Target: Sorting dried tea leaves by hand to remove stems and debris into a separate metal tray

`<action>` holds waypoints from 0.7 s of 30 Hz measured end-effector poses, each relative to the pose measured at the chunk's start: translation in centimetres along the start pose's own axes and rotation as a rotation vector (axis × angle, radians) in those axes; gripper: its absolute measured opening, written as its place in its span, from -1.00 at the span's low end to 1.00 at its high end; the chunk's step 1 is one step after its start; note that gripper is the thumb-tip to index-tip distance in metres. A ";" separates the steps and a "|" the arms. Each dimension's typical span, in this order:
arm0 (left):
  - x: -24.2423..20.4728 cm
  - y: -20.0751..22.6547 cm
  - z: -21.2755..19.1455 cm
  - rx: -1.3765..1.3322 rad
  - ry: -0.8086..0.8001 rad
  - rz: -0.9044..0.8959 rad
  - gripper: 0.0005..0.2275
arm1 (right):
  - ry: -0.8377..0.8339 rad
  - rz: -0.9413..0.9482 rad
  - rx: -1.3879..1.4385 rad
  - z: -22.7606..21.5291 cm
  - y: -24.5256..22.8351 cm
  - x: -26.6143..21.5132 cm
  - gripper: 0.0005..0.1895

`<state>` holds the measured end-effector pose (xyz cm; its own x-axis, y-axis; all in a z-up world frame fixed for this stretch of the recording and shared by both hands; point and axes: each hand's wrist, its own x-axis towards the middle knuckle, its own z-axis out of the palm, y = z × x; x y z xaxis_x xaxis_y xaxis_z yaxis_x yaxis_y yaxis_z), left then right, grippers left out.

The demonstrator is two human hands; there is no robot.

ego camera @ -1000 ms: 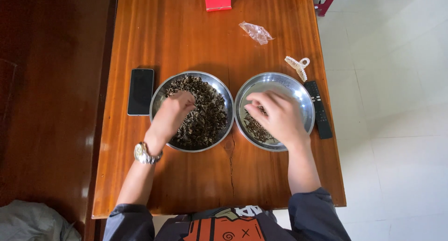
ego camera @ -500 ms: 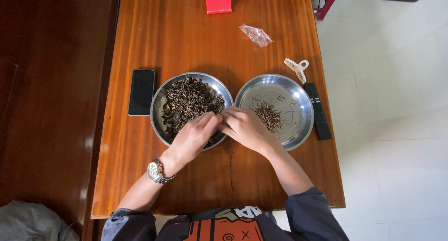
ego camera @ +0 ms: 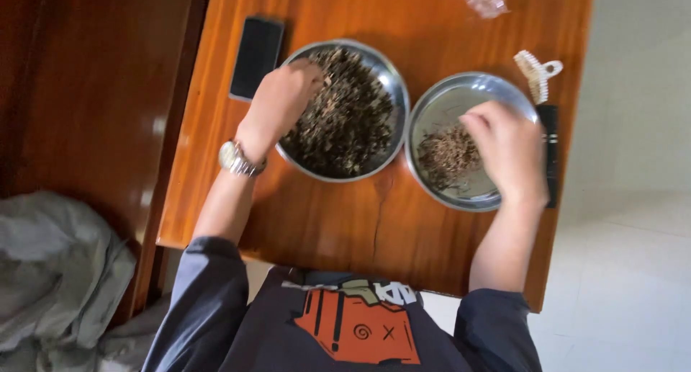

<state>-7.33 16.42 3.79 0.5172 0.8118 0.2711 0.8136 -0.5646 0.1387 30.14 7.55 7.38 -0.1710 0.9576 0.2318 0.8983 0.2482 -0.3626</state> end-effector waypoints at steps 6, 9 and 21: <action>-0.1 0.1 3.7 0.051 -0.162 -0.004 -0.95 | -0.155 0.007 0.066 -0.9 1.1 -0.4 -0.93; -0.3 -0.6 6.2 0.003 -0.150 0.010 -0.81 | -0.246 0.034 0.087 -1.9 -1.4 0.5 -0.83; 0.1 0.8 5.7 -0.075 -0.138 0.018 -0.95 | -0.369 0.110 0.182 -2.3 -4.5 1.7 -0.68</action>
<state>-5.06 16.90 -1.50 0.5674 0.8112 0.1412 0.7844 -0.5847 0.2070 26.75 7.69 11.49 -0.2412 0.9598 -0.1434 0.8389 0.1319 -0.5281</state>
